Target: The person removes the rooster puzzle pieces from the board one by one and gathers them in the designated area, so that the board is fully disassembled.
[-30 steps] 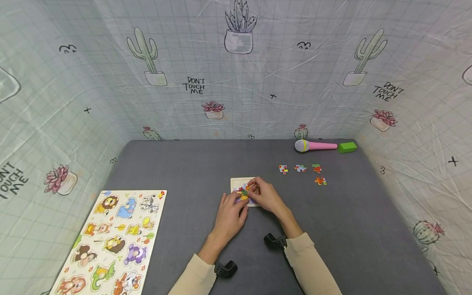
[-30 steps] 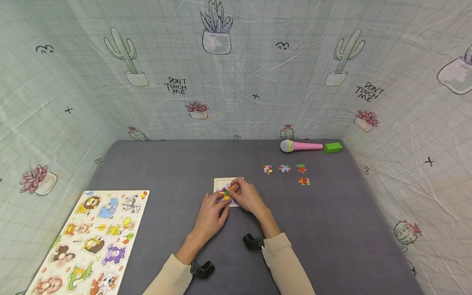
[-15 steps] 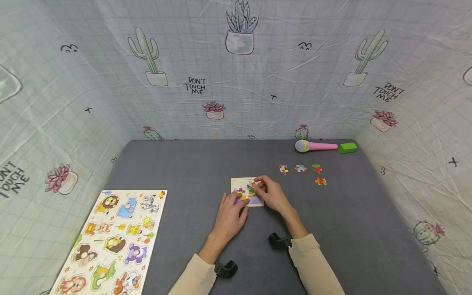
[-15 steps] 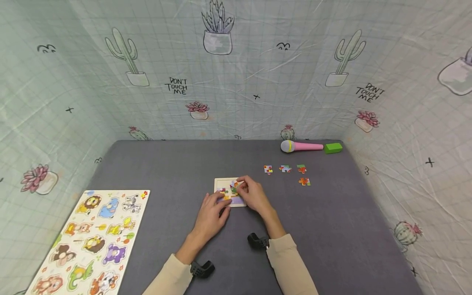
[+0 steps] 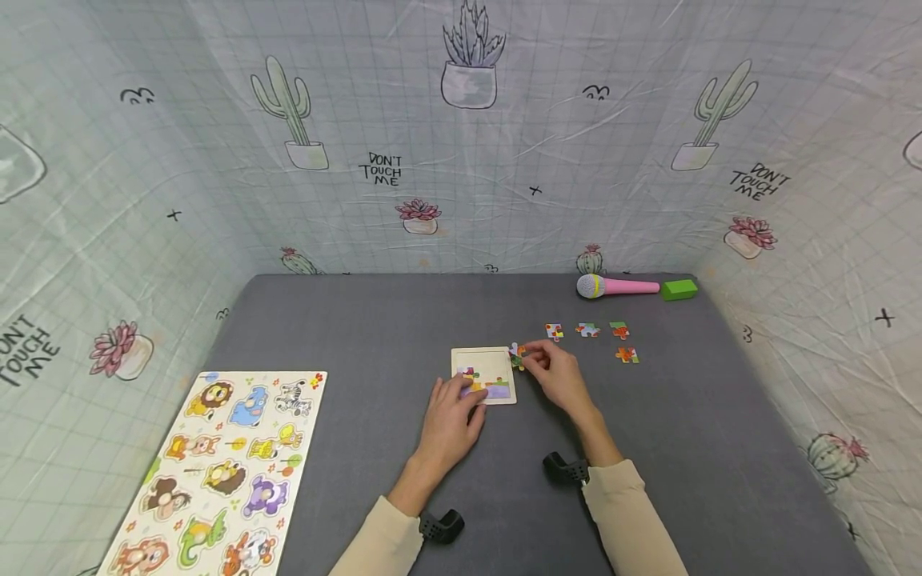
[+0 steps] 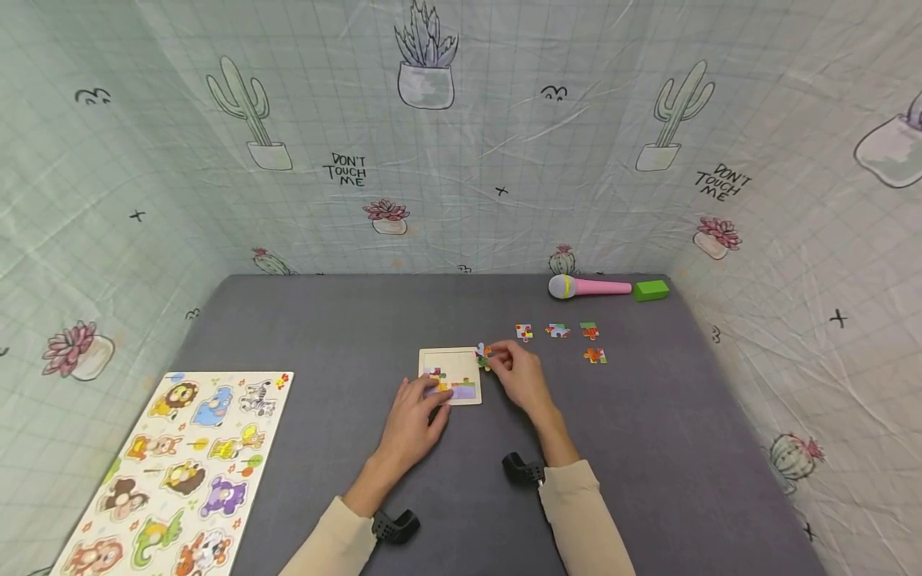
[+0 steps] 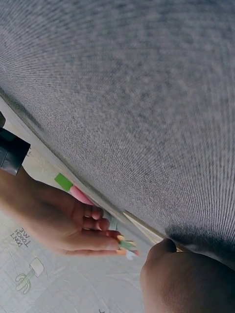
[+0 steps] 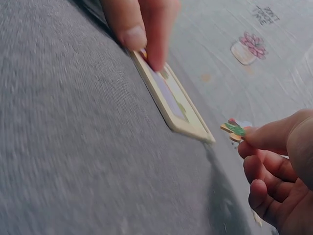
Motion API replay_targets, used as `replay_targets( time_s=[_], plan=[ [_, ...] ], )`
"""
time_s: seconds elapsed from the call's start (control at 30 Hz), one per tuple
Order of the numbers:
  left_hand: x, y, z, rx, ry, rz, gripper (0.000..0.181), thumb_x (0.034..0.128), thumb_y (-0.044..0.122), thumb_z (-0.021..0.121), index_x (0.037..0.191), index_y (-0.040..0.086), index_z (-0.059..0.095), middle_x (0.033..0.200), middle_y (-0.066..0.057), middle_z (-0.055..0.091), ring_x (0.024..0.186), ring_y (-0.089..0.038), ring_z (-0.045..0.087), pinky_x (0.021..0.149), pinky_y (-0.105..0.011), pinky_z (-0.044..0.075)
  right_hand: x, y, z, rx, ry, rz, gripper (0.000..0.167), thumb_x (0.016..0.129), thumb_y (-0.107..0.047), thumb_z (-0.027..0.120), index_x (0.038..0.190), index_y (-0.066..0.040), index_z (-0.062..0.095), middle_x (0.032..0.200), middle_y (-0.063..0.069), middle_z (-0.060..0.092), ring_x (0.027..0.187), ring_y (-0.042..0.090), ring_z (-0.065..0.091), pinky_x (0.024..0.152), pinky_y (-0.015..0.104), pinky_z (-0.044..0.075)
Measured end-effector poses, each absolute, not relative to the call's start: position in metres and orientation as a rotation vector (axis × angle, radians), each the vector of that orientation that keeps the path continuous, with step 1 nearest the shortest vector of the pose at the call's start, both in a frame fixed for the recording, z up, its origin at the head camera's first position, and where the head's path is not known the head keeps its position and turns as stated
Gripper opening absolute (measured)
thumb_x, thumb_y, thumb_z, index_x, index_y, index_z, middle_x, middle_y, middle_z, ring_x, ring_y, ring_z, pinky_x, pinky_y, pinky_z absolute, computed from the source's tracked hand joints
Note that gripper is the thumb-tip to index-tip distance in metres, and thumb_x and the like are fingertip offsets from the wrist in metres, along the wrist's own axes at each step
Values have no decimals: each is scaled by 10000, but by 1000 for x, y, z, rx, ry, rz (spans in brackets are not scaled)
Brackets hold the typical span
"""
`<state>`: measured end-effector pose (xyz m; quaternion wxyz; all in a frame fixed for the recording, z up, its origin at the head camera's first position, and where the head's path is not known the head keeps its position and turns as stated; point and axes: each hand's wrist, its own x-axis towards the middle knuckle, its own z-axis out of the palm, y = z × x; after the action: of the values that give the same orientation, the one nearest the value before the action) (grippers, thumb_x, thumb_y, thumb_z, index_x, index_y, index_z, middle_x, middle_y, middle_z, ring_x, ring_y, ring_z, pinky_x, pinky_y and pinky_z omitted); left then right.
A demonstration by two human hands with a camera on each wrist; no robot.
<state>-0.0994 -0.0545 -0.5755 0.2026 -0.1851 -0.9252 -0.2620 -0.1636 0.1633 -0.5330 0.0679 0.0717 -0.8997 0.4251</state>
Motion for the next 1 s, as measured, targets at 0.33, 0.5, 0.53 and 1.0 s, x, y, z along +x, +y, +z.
replay_targets(
  time_s=[0.33, 0.5, 0.53, 1.0],
  plan=[
    [-100, -55, -573, -521, -2574, -751, 216, 901, 192, 730, 1105, 132, 771, 1224, -113, 647, 1252, -305, 589, 1118, -629, 386, -168, 187, -533, 78, -2652, 1285, 211, 941, -164, 701, 1120, -53, 713, 931, 120, 735, 755, 143, 587, 671, 221, 462],
    [-100, -54, -571, -522, -2574, -751, 216, 906, 202, 728, 1107, 133, 770, 1222, -109, 643, 1228, -295, 597, 1121, -627, 384, -168, 200, -533, 1, -2651, 1266, 226, 949, -173, 694, 1142, -56, 710, 946, 131, 733, 768, 170, 579, 674, 251, 449],
    [-100, -54, -571, -522, -2571, -751, 215, 904, 199, 729, 1105, 133, 771, 1218, -109, 643, 1223, -295, 598, 1118, -628, 386, -169, 203, -533, -17, -2651, 1260, 228, 952, -175, 691, 1146, -57, 710, 949, 133, 731, 769, 170, 578, 671, 251, 448],
    [-100, -54, -572, -521, -2567, -729, 216, 898, 203, 734, 1099, 132, 771, 1216, -107, 644, 1228, -293, 596, 1112, -626, 393, -171, 236, -537, -251, -2593, 1236, 254, 957, -164, 673, 1166, -24, 710, 937, 185, 724, 651, 4, 545, 588, 170, 441]
  ],
)
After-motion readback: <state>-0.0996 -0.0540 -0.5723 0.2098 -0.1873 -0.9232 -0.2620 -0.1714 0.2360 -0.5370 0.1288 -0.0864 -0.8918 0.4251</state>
